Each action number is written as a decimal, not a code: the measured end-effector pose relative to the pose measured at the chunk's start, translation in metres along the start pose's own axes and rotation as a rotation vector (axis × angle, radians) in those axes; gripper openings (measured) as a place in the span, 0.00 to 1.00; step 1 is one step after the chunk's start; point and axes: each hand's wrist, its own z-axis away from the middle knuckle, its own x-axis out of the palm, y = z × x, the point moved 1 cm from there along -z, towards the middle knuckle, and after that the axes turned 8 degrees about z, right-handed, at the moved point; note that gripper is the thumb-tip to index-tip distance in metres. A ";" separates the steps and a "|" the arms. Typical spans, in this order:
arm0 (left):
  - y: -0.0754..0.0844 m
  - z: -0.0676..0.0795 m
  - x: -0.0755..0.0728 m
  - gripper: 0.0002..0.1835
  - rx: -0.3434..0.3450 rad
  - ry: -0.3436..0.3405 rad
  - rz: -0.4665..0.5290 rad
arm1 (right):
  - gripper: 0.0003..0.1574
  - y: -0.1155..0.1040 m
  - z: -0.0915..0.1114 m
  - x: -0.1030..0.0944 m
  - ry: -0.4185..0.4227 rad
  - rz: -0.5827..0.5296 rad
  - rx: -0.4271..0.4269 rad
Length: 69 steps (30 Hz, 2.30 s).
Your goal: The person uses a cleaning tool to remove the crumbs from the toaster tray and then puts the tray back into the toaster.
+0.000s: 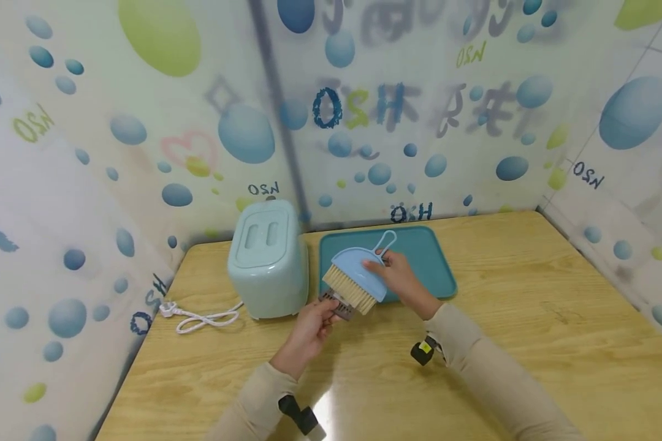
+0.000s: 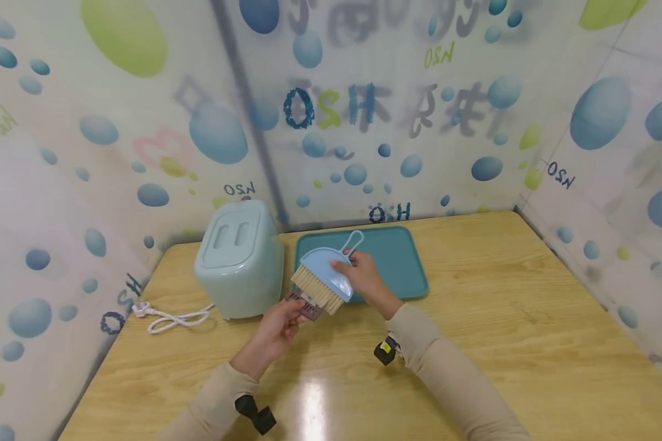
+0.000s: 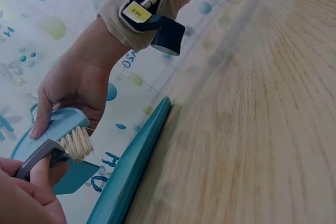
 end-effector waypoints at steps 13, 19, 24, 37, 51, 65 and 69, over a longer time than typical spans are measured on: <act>-0.004 0.000 -0.003 0.05 0.013 0.012 -0.038 | 0.13 0.010 -0.005 -0.008 0.044 0.055 -0.047; -0.005 0.001 -0.004 0.05 0.012 0.018 -0.032 | 0.18 0.016 -0.008 -0.013 0.051 0.113 -0.058; -0.004 0.002 -0.005 0.08 0.006 -0.004 -0.023 | 0.19 0.015 -0.010 -0.019 0.074 0.146 -0.098; -0.004 0.004 -0.008 0.12 -0.012 -0.026 -0.014 | 0.21 0.024 -0.017 -0.026 0.143 0.231 -0.141; -0.001 0.006 -0.007 0.06 -0.026 -0.022 0.002 | 0.21 0.026 -0.019 -0.029 0.166 0.233 -0.157; 0.001 0.011 -0.007 0.14 -0.031 -0.053 -0.022 | 0.22 0.029 -0.021 -0.034 0.153 0.253 -0.146; 0.001 0.011 -0.008 0.13 -0.035 -0.065 -0.023 | 0.22 0.032 -0.022 -0.035 0.144 0.247 -0.126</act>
